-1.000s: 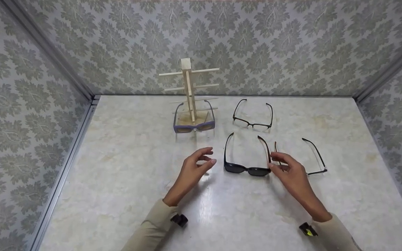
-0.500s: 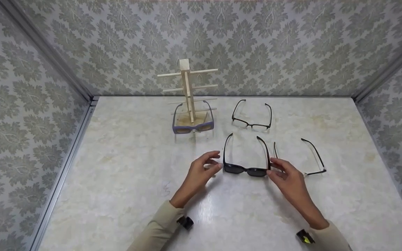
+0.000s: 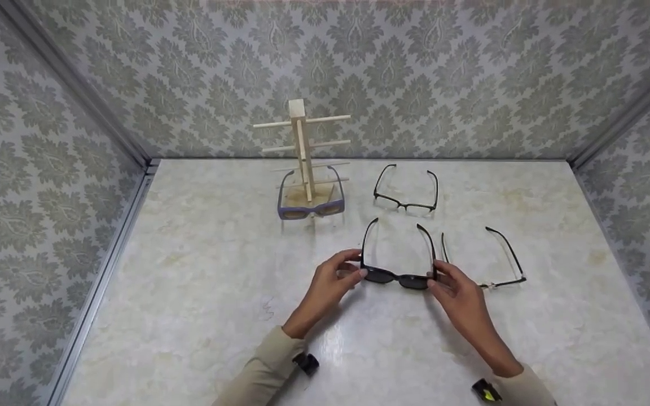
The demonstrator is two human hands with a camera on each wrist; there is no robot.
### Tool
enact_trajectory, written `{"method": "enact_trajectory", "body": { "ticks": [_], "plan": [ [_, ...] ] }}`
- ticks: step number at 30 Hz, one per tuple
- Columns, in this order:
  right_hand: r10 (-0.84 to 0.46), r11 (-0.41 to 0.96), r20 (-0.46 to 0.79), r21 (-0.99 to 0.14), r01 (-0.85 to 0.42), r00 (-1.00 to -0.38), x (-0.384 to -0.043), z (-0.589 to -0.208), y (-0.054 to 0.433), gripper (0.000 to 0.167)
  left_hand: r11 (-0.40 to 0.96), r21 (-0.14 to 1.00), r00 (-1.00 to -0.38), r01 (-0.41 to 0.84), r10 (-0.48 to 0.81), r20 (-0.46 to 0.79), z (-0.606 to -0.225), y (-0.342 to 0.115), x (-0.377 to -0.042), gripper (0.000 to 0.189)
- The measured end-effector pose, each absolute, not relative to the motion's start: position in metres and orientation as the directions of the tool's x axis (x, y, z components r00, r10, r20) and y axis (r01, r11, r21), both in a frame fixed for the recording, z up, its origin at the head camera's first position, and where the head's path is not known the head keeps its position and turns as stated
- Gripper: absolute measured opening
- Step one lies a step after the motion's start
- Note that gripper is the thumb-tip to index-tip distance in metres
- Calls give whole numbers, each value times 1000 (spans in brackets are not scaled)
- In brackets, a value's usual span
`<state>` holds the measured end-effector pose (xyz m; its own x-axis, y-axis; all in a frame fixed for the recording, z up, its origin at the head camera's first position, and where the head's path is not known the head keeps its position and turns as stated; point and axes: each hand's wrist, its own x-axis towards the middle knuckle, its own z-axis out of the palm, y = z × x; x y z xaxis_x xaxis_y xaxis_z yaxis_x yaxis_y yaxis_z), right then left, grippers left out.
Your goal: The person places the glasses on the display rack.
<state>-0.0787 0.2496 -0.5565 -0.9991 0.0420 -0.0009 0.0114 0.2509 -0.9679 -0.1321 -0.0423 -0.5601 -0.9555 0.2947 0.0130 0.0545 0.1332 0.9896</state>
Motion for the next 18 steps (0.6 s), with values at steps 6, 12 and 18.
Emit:
{"method": "enact_trajectory", "body": {
  "ticks": [6, 12, 18],
  "plan": [
    [28, 262, 13, -965, -5, -1000, -80, -561, 249, 48, 139, 988, -948, 62, 317, 15, -564, -40, -133, 50],
    [8, 299, 32, -954, -28, -999, -81, -562, 250, 47, 154, 985, -945, 75, 327, 21, -565, -40, -135, 49],
    [19, 311, 29, -950, -22, -999, -82, -561, 249, 47, 149, 984, -946, 95, 321, 43, -566, -38, -138, 47]
  ]
}}
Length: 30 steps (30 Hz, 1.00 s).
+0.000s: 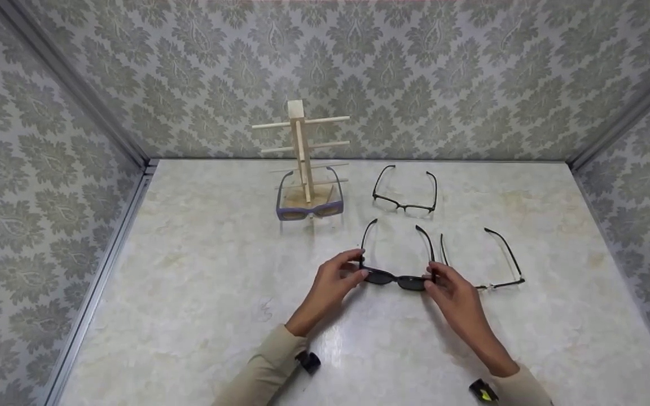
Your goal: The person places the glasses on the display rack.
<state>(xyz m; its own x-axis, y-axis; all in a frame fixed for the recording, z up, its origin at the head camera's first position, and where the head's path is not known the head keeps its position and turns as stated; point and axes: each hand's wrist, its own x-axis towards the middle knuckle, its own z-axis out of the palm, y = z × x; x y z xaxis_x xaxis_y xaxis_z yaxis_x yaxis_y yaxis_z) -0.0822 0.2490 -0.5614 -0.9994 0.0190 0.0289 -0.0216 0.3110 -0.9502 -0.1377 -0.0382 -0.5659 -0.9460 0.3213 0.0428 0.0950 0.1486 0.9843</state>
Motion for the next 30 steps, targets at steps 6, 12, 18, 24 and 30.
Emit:
{"method": "enact_trajectory", "body": {
  "ticks": [6, 12, 18, 24, 30],
  "plan": [
    [35, 324, 54, -945, -40, -998, -81, -560, 247, 44, 128, 988, -952, 90, 303, 47, -565, -38, -137, 44],
    [21, 303, 64, -952, -55, -998, -79, -555, 247, 44, 78, 992, -957, 95, 283, 69, -562, -40, -135, 39],
    [11, 293, 90, -952, -83, -996, -78, -552, 245, 45, 94, 988, -960, 122, 262, 94, -558, -45, -132, 38],
    [-8, 295, 123, -948, -120, -992, -78, -548, 241, 47, 135, 981, -964, 141, 244, 105, -551, -51, -126, 37],
    [-15, 306, 162, -939, -159, -987, -79, -543, 237, 47, 136, 980, -967, 146, 229, 112, -546, -56, -121, 37]
  ]
}}
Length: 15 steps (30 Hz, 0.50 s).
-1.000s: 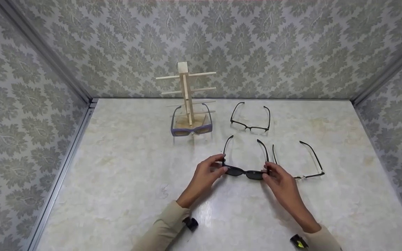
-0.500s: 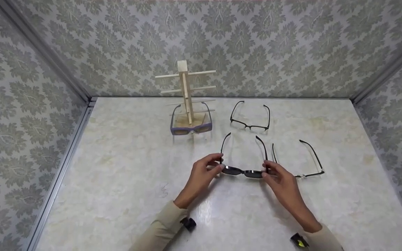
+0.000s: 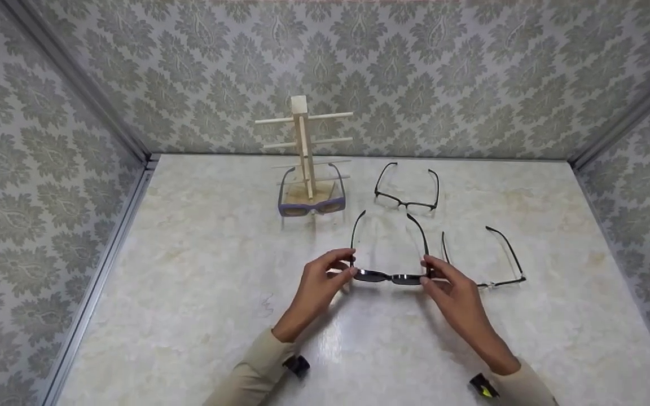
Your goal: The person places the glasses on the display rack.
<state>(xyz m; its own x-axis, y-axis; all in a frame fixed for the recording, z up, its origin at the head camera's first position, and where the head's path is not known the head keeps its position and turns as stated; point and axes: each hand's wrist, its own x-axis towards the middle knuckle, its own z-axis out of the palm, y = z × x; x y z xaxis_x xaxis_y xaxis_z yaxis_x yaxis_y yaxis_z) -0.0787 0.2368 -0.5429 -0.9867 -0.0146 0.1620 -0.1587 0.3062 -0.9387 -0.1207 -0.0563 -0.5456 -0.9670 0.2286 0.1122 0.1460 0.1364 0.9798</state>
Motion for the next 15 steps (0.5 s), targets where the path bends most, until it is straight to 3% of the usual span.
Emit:
{"method": "enact_trajectory", "body": {
  "ticks": [15],
  "plan": [
    [-91, 324, 252, -907, -268, -964, -80, -523, 231, 49, 99, 974, -963, 202, 200, 179, -529, -67, -111, 38]
  ]
}}
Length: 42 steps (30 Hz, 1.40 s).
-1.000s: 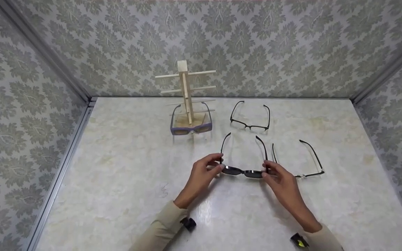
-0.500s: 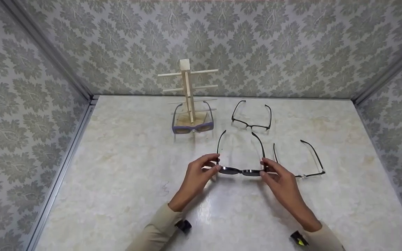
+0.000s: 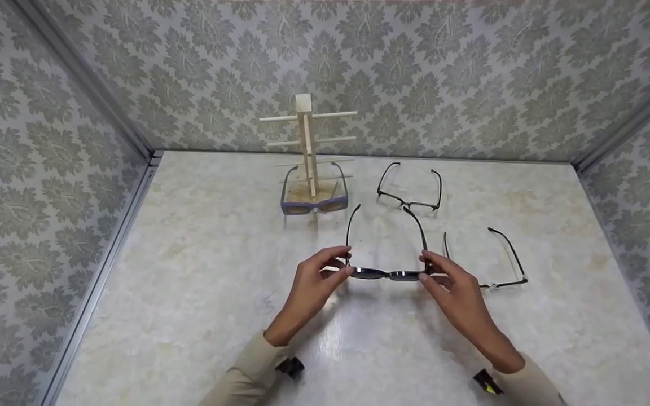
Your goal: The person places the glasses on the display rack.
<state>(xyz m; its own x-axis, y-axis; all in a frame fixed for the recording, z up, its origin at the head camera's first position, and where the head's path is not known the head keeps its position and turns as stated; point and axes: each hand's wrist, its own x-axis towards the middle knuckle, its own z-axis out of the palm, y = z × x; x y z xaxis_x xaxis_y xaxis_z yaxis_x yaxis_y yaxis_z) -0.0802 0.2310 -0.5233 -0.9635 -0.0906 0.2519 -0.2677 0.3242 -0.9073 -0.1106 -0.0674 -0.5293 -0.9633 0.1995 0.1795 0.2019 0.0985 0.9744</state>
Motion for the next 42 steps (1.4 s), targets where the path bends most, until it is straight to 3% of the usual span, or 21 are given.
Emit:
{"method": "enact_trajectory", "body": {
  "ticks": [24, 42],
  "plan": [
    [-202, 347, 266, -880, -323, -942, -103, -490, 203, 47, 127, 952, -958, 277, 111, 264, -502, -100, -107, 38],
    [-295, 271, 315, -878, -395, -902, -128, -474, 175, 45, 174, 943, -959, 283, 41, 280, -482, -131, -106, 40]
  ]
}}
